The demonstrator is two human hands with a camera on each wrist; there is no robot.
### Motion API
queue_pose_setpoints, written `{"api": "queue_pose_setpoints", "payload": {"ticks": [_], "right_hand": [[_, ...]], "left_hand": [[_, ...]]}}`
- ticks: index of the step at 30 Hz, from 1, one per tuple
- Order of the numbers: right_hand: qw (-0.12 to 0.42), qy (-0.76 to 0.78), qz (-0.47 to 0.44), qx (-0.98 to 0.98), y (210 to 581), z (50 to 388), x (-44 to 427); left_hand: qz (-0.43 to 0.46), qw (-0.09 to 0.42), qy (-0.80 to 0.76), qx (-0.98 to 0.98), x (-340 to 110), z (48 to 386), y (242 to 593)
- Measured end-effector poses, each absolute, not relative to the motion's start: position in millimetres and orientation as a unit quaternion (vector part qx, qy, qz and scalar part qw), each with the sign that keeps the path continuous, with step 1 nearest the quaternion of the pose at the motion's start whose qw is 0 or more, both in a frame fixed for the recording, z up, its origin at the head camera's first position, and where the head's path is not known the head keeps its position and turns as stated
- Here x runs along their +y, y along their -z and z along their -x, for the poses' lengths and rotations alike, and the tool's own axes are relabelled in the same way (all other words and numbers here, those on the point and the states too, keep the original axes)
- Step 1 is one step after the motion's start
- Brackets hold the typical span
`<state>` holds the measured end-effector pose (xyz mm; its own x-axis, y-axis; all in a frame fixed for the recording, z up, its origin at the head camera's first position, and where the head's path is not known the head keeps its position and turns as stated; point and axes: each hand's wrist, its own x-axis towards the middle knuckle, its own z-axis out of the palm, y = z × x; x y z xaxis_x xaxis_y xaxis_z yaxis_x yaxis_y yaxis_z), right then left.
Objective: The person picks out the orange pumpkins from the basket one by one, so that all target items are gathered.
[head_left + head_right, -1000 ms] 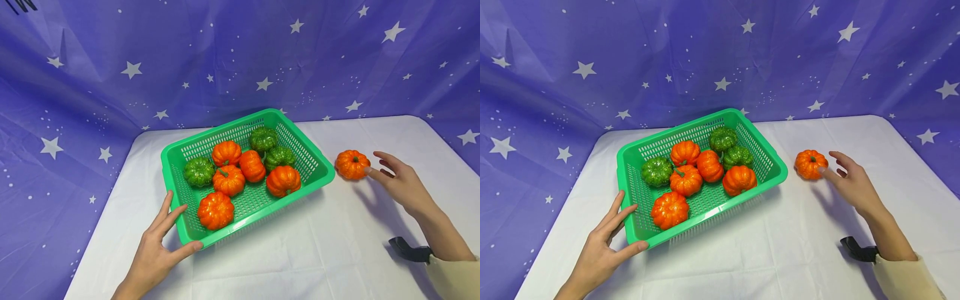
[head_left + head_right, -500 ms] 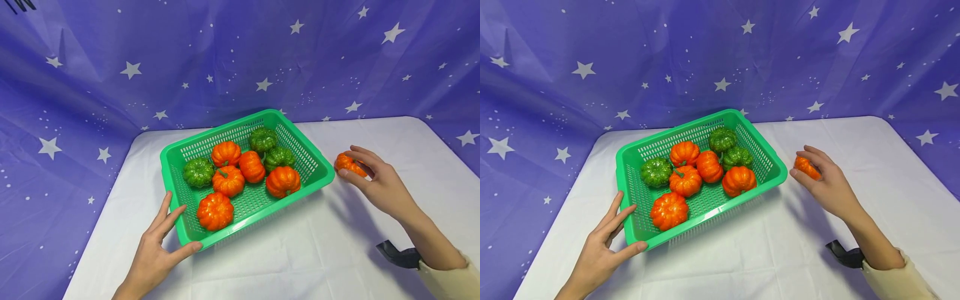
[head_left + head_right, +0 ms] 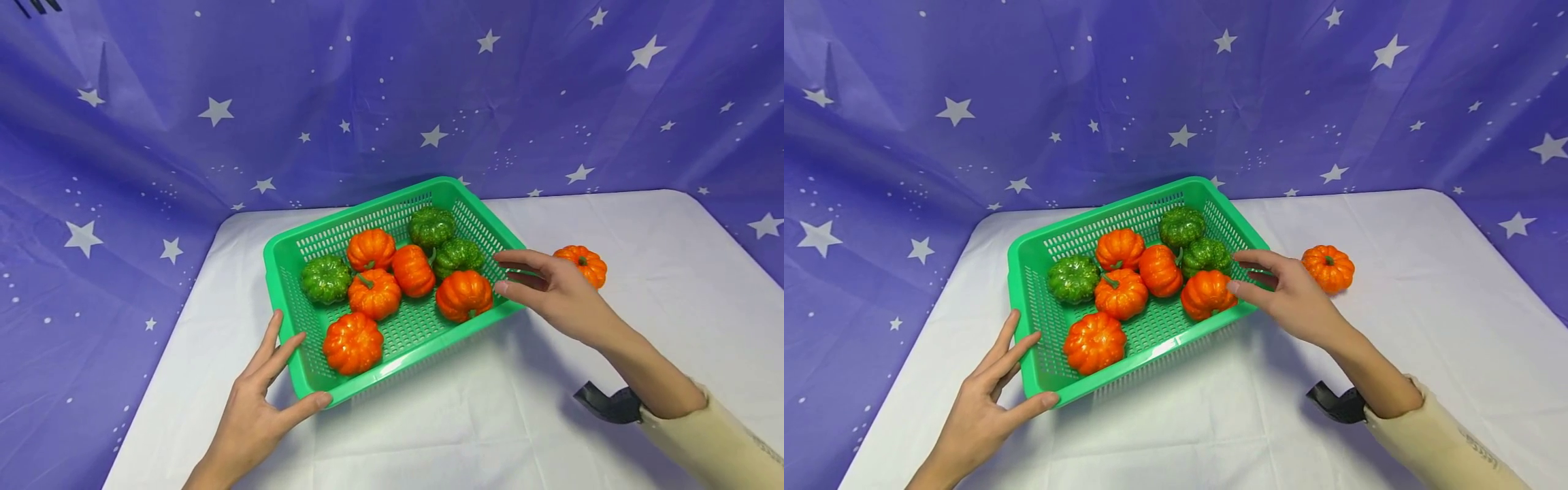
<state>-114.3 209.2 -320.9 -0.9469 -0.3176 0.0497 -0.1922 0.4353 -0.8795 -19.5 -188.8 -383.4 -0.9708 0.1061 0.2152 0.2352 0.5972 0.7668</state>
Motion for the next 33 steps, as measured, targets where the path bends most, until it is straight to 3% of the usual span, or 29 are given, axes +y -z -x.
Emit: {"api": "queue_pose_setpoints", "payload": {"ticks": [14,33], "right_hand": [[0.132,0.487,0.196,0.841,326.9,146.2,194.6],[0.165,0.402,0.226,0.872,329.8,163.4,182.8]], "left_hand": [[0.104,0.073,0.441,-0.888,-186.3,21.3,385.9],[0.099,0.075,0.439,-0.890,-188.5,20.4,383.4]]}}
